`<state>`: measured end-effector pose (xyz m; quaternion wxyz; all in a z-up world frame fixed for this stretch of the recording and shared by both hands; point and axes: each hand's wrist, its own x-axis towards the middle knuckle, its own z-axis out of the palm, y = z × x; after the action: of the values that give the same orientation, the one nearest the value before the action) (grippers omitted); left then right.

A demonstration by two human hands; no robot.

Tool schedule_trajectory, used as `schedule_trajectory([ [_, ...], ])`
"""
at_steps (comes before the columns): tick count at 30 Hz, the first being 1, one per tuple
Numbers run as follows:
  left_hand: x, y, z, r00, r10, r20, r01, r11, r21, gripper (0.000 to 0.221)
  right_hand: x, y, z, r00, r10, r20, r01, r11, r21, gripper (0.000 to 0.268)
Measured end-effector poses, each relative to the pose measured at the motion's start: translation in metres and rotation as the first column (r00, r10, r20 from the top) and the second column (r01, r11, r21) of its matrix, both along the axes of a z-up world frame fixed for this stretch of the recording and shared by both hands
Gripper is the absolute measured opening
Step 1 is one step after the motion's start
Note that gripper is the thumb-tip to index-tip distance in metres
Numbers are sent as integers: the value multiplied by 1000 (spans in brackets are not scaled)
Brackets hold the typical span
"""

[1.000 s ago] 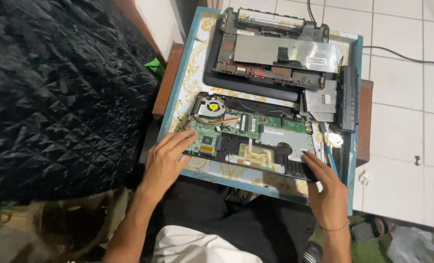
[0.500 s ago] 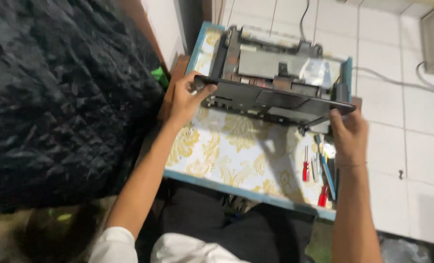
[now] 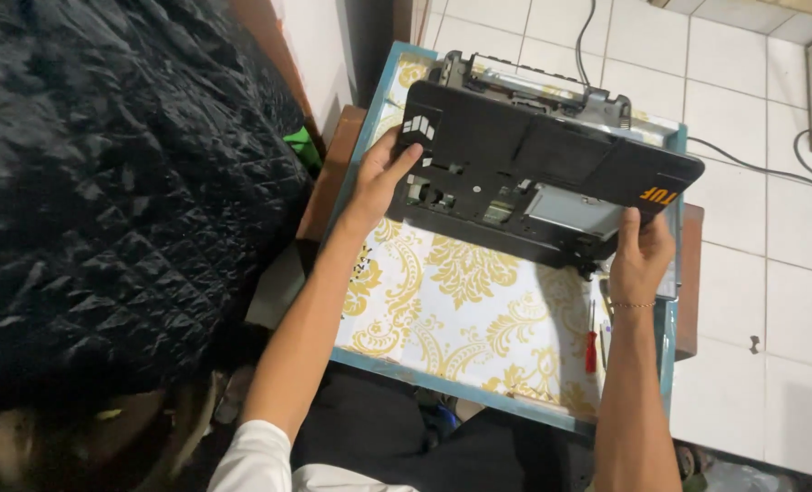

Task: The person is reassembling a laptop by seating the motherboard into the chassis, connecting ribbon cables, and fitting the upper casing.

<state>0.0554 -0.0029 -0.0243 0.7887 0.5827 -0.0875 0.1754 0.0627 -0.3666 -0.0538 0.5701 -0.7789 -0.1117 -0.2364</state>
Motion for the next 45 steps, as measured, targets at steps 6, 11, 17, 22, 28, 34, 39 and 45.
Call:
schedule_trajectory([
  [6,18,6,-34,998,-7,-66,11,998,62,44,-12,21,10,987,-53,-154,54,999,2,16],
  [11,15,4,-32,989,17,-145,-5,997,81,41,-14,26,15,985,-45,-167,43,999,-17,18],
  [17,13,3,-30,989,7,-146,-3,1000,22,40,-11,17,3,982,-87,-169,74,994,-84,16],
  [22,12,5,-31,981,12,-195,-13,1000,-3,41,-15,17,8,992,-70,-106,52,985,-163,18],
  [28,6,13,-27,986,-53,-156,38,994,-101,36,-33,33,50,993,80,-83,-97,967,-237,38],
  [34,-21,17,-18,993,-54,-109,50,998,-44,33,-46,14,55,916,300,-268,-303,953,29,61],
  [39,-70,28,-29,963,-149,-223,148,989,-24,36,-86,-10,46,956,182,-231,-192,981,-24,54],
  [45,-147,43,25,940,-235,-245,307,898,316,24,-155,-18,27,970,103,-218,-110,994,-19,33],
])
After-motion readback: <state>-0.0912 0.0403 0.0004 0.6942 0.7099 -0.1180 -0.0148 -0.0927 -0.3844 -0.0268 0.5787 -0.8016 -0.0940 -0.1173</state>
